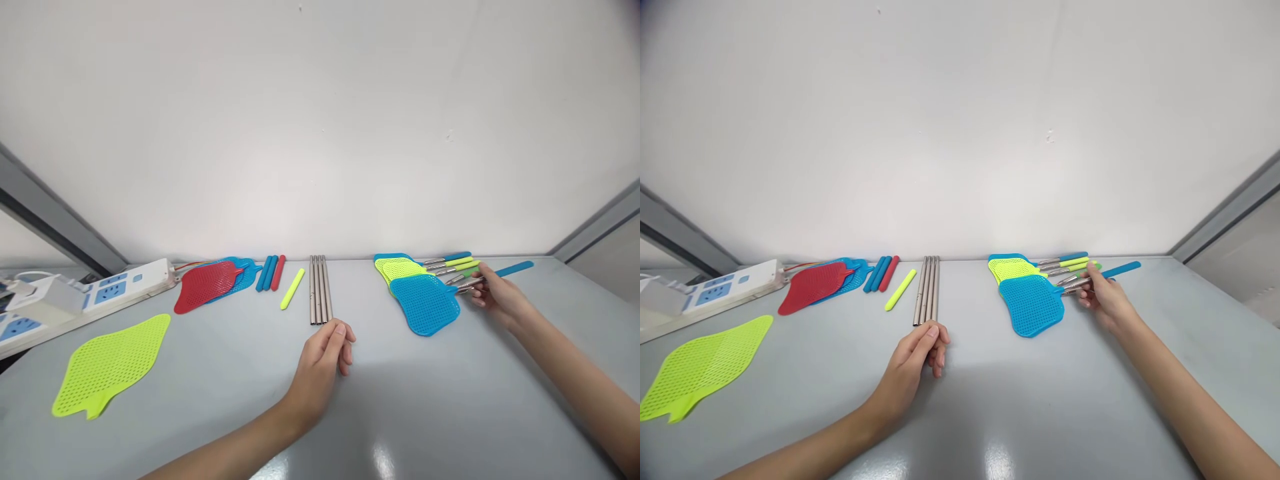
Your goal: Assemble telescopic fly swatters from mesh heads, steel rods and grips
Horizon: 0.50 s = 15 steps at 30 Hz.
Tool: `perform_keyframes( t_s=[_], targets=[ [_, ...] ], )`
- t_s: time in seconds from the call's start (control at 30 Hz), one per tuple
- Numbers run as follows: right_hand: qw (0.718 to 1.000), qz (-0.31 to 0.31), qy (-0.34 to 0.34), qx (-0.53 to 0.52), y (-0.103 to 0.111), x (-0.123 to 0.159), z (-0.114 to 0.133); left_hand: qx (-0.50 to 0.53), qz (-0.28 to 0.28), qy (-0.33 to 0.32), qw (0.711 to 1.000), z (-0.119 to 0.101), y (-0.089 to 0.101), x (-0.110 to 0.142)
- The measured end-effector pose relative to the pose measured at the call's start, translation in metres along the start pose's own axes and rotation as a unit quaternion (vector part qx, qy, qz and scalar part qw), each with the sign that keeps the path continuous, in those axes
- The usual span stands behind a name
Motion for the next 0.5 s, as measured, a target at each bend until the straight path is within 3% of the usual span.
perform_keyframes(
  t_s=[0.1,0.27,0.5],
  targets=[
    [0.996,0.003,-0.066,0.065,0.009,0.002,-0.005,-0.011,0.008,0.006,1.000,0.000,-0.001,0.001],
    [0.985,-0.014,-0.102,0.136,0.029,-0.001,-0.011,-0.028,0.015,0.013,0.999,0.002,-0.002,0.001],
    [0.957,-0.047,-0.209,0.194,0.049,-0.015,-0.023,-0.053,0.020,0.015,0.998,0.004,-0.002,0.000]
  ],
)
Point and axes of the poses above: each hand's wrist, its own x-axis away from the middle knuckle, its own y-axis out of the back of the hand, z = x × y, the point moved 5 cm from there along -x, towards the middle knuckle, and after that the axes turned 13 degrees about z, right-handed, at the moved point
